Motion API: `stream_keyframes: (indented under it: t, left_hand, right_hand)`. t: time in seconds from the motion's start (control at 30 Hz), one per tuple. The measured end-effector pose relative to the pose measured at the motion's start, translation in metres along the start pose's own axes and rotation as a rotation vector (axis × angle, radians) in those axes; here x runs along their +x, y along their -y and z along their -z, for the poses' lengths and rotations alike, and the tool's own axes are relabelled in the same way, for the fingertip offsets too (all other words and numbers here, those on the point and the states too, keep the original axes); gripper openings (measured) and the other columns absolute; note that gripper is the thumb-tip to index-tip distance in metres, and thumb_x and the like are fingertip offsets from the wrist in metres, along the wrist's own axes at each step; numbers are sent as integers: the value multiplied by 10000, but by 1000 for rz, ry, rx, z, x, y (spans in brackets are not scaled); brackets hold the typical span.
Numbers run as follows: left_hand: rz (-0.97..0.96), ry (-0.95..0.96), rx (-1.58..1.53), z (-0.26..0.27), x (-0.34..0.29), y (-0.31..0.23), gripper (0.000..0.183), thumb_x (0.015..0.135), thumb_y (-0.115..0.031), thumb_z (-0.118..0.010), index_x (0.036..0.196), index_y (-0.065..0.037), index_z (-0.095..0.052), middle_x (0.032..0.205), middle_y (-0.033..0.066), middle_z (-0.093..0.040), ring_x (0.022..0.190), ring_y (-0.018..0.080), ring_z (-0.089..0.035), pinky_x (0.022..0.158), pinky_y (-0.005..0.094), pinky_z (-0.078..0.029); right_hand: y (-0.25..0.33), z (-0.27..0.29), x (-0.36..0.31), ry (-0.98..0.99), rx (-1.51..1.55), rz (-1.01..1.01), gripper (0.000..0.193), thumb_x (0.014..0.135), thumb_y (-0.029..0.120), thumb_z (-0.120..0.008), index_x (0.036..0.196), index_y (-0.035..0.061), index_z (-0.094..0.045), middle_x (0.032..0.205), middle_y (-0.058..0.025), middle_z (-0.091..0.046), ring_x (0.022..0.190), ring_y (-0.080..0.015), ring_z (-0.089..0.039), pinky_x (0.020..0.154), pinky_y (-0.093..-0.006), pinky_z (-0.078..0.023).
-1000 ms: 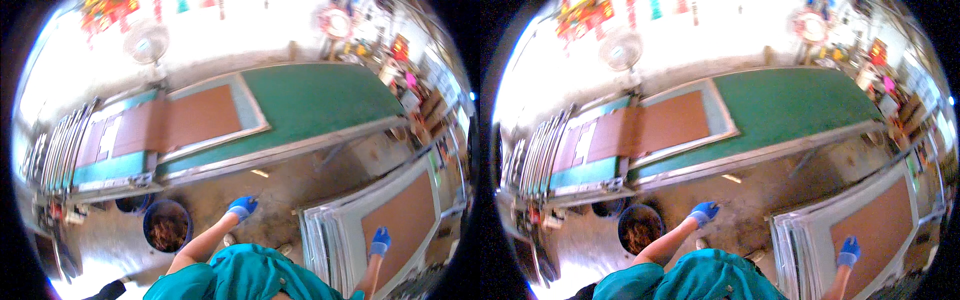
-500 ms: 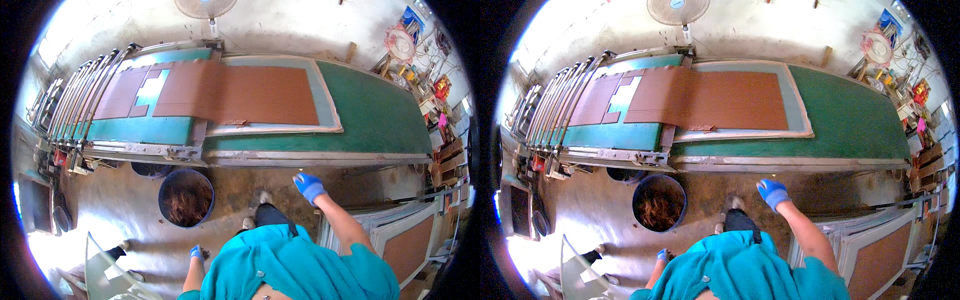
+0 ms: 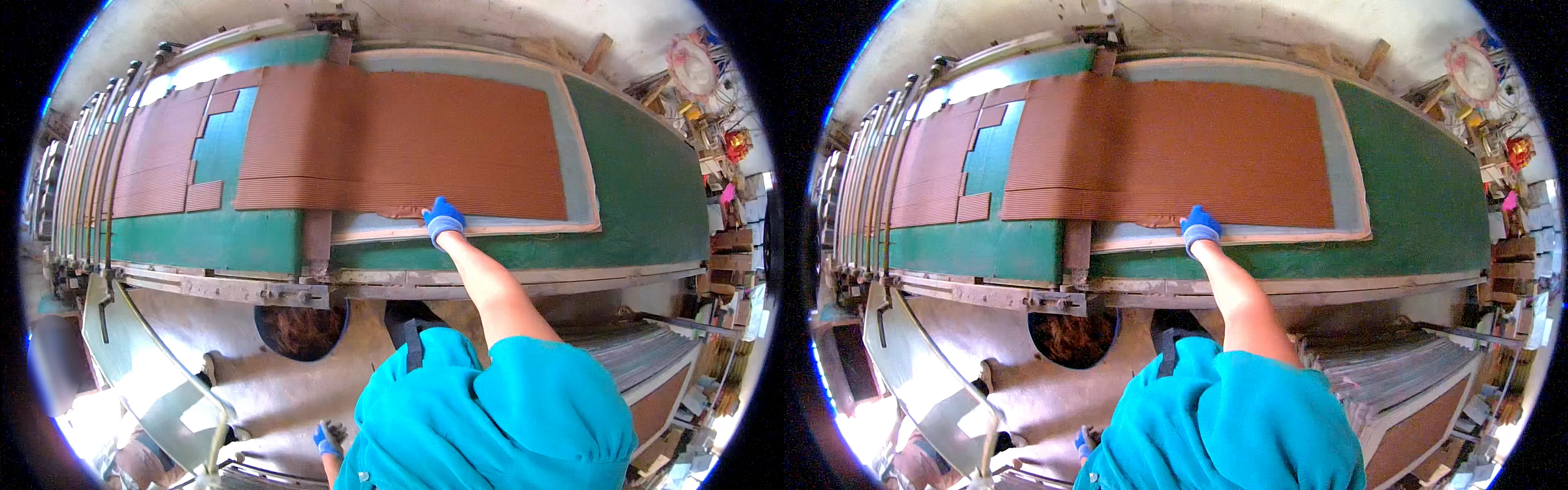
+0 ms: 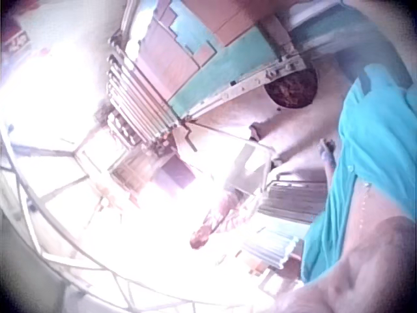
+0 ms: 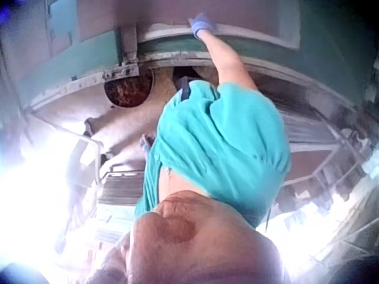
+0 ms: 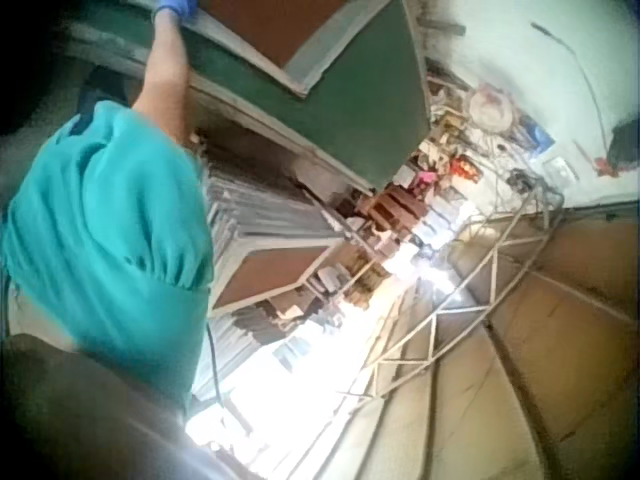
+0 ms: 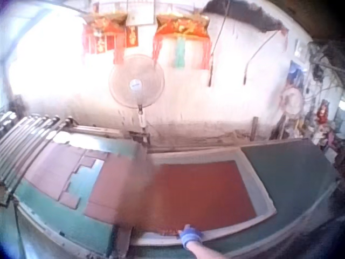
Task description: The person places rectangular brown textured sheets into large metal trays on a conveyor belt. They then lift the filled trays and stack them onto a nearby rack. The process is repeated continuously with new trays arriving on the belt.
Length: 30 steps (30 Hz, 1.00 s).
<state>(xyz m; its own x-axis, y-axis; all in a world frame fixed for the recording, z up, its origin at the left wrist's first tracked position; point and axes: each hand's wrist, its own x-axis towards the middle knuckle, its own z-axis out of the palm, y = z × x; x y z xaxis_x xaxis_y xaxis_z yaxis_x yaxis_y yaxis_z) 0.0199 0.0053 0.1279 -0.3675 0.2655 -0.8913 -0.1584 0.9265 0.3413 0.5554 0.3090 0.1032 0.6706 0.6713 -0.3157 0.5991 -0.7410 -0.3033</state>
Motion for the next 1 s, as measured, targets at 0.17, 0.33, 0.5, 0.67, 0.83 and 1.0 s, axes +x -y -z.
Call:
stream_keyframes:
  t: [0.17,0.33,0.5,0.67,0.83,1.0]
  left_hand:
    - [22,-2,-160,-38,-8,-58,325,854,-347,-419,1007,-62,-454,669,103,-558,516,232,-553,444,329,-455]
    - [-9,-39,-85,-55,-10,-65,295,868,-308,-406,1015,-55,-450,658,106,-556,501,226,-553,440,315,-462]
    - [41,-24,-164,-44,-12,-47,275,861,-311,-412,980,-65,-448,647,103,-551,489,229,-544,417,324,-428]
    - [-25,9,-93,-22,-8,-20,294,850,-331,-423,968,-64,-458,649,113,-555,513,238,-556,439,342,-436]
    - [-115,55,-75,-2,1,-21,336,844,-321,-431,1035,-46,-464,699,151,-576,543,272,-580,455,378,-467]
    - [-199,100,-198,3,-2,-54,336,841,-300,-456,1041,-30,-471,776,187,-600,567,271,-598,479,349,-492]
  right_hand:
    - [27,-14,-4,82,-103,419,259,757,337,-571,880,112,-538,893,-162,-590,793,-348,-582,647,-459,-465]
    - [37,-13,7,173,-229,237,310,758,332,-576,948,88,-555,960,-172,-581,829,-344,-586,696,-454,-477]
    - [37,-5,9,217,-308,307,248,730,261,-560,896,80,-591,889,-190,-598,811,-340,-591,680,-449,-477]
    - [99,-24,-97,273,122,749,265,718,280,-542,874,81,-619,869,-179,-607,794,-347,-583,679,-418,-470]
    - [197,-62,-247,316,737,1222,139,693,135,-586,825,98,-609,807,-146,-609,751,-321,-583,636,-383,-468]
    - [250,-72,-329,917,273,1188,455,691,186,-556,1144,150,-529,1229,-217,-435,1103,-363,-449,910,-397,-382]
